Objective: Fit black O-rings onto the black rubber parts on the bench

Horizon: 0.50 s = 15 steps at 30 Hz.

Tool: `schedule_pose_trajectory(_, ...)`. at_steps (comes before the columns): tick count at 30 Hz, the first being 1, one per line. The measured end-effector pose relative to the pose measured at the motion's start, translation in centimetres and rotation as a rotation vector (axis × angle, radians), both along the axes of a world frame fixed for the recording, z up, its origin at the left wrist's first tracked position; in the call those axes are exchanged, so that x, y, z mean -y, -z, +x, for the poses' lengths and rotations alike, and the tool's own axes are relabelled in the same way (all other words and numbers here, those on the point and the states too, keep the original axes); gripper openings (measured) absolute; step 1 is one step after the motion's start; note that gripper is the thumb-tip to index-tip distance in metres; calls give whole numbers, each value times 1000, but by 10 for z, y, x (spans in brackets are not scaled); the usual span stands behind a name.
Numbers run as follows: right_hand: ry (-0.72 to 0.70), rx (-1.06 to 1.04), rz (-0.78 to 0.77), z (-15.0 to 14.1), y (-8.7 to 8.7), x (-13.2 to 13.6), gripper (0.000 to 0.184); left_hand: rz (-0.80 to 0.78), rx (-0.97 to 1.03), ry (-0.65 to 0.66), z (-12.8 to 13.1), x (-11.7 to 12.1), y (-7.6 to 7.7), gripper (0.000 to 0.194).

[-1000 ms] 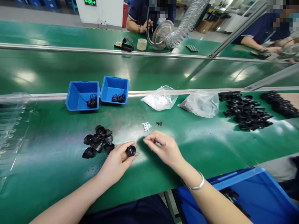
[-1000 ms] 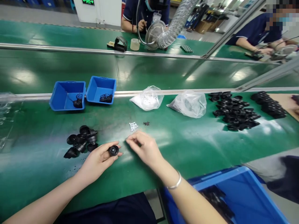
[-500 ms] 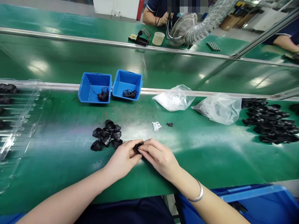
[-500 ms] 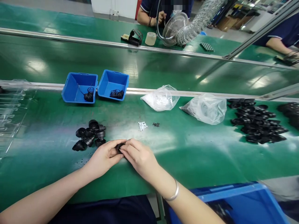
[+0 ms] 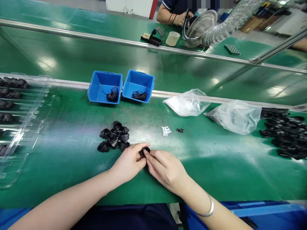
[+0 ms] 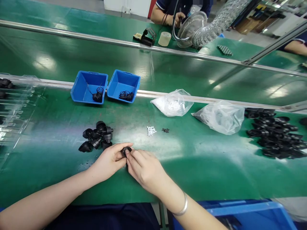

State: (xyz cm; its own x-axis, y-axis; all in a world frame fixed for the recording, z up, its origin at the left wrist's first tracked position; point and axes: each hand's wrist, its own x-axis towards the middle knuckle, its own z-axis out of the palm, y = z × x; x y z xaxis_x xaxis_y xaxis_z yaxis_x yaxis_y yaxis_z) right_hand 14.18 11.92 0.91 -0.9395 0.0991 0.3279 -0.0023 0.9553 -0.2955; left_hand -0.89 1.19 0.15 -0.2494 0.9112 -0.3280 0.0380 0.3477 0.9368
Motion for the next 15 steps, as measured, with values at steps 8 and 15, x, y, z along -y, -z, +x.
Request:
schedule_pose_trajectory(8,232,-291,-260,6,-1,-11,51,129,289,-29,2,1,3,36)
schedule_pose_trajectory(15,201,-257,-218,4,10,-17,44,128,207,22,1,1,-3,30)
